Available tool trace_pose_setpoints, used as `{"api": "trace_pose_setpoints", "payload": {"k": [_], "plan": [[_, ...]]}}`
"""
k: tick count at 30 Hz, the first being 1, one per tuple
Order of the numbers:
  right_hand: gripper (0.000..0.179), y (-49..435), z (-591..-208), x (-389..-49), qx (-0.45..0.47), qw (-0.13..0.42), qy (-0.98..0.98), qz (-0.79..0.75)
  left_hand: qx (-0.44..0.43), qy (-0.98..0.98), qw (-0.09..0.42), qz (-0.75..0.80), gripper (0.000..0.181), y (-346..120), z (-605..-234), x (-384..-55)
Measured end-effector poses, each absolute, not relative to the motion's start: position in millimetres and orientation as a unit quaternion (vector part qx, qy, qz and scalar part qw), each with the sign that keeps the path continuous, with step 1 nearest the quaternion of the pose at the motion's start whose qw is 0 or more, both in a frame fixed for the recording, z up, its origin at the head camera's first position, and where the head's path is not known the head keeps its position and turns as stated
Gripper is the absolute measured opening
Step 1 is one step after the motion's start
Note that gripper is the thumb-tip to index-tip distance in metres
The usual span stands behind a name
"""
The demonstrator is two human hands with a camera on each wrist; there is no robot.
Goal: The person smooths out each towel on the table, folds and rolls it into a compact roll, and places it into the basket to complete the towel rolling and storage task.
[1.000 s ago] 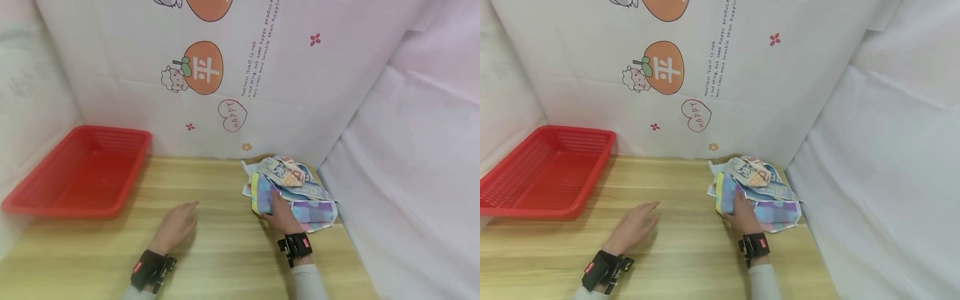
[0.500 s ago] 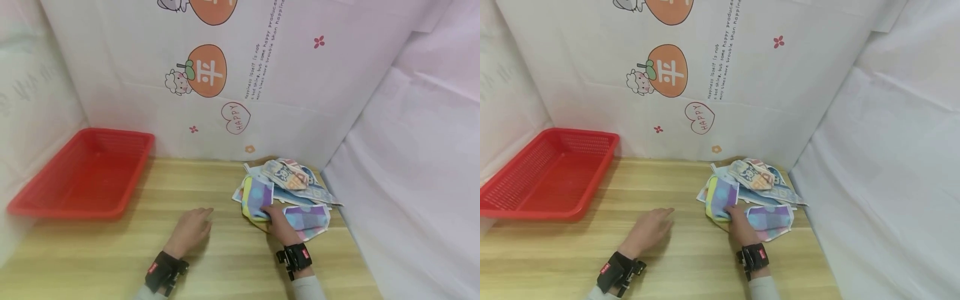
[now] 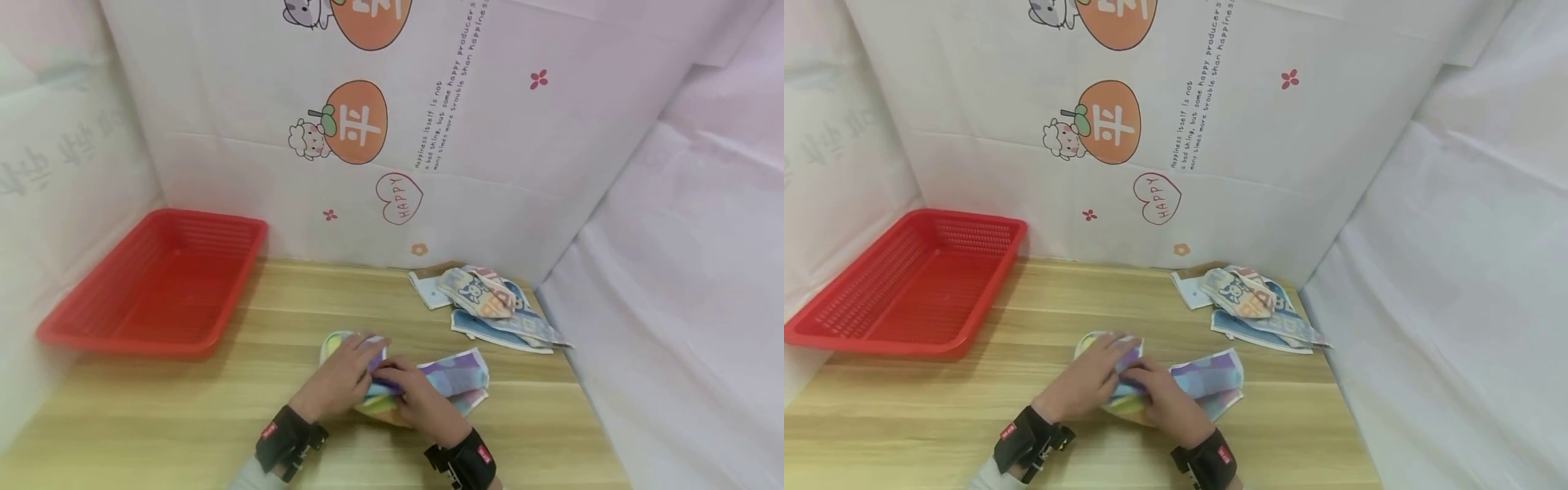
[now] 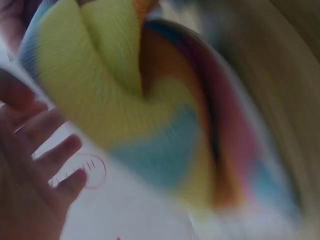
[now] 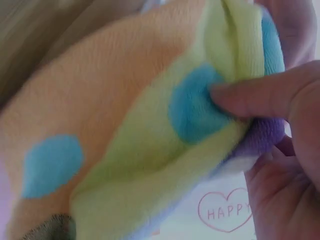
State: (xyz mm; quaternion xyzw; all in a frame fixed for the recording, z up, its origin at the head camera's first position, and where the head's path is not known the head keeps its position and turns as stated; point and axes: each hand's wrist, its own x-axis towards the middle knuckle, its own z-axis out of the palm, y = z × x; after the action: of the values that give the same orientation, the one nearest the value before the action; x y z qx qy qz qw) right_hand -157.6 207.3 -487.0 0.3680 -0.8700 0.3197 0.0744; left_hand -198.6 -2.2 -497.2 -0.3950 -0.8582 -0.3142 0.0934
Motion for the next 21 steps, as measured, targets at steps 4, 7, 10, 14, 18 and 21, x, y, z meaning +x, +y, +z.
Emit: {"api": "trace_pose_setpoints", "payload": {"k": [4, 7, 10, 14, 18, 21], "plan": [[0.053, 201.4, -485.9, -152.9, 0.33, 0.052, -0.88, 0.338, -0.404, -0.86, 0.02, -0.312, 0.05, -1.3, -500.2, -192.4], [0.049, 204.4, -490.6, -151.6, 0.279, 0.032, -0.892, 0.353, -0.392, -0.862, -0.019, -0.32, 0.042, -3.6, -502.9, -190.5], [0.047, 211.0, -499.1, -149.9, 0.236, 0.019, -0.903, 0.358, -0.39, -0.861, -0.04, -0.324, 0.027, -7.2, -503.9, -191.1], [0.033, 220.4, -512.0, -147.2, 0.204, 0.009, -0.923, 0.326, -0.392, -0.86, -0.05, -0.323, 0.007, -12.3, -504.3, -191.1], [0.02, 226.6, -522.3, -146.5, 0.2, 0.005, -0.936, 0.291, -0.379, -0.86, -0.048, -0.339, 0.008, -20.5, -501.9, -190.3], [0.022, 230.1, -528.4, -149.2, 0.212, 0.018, -0.935, 0.284, -0.366, -0.86, -0.041, -0.352, 0.015, -30.4, -495.5, -191.5]]}}
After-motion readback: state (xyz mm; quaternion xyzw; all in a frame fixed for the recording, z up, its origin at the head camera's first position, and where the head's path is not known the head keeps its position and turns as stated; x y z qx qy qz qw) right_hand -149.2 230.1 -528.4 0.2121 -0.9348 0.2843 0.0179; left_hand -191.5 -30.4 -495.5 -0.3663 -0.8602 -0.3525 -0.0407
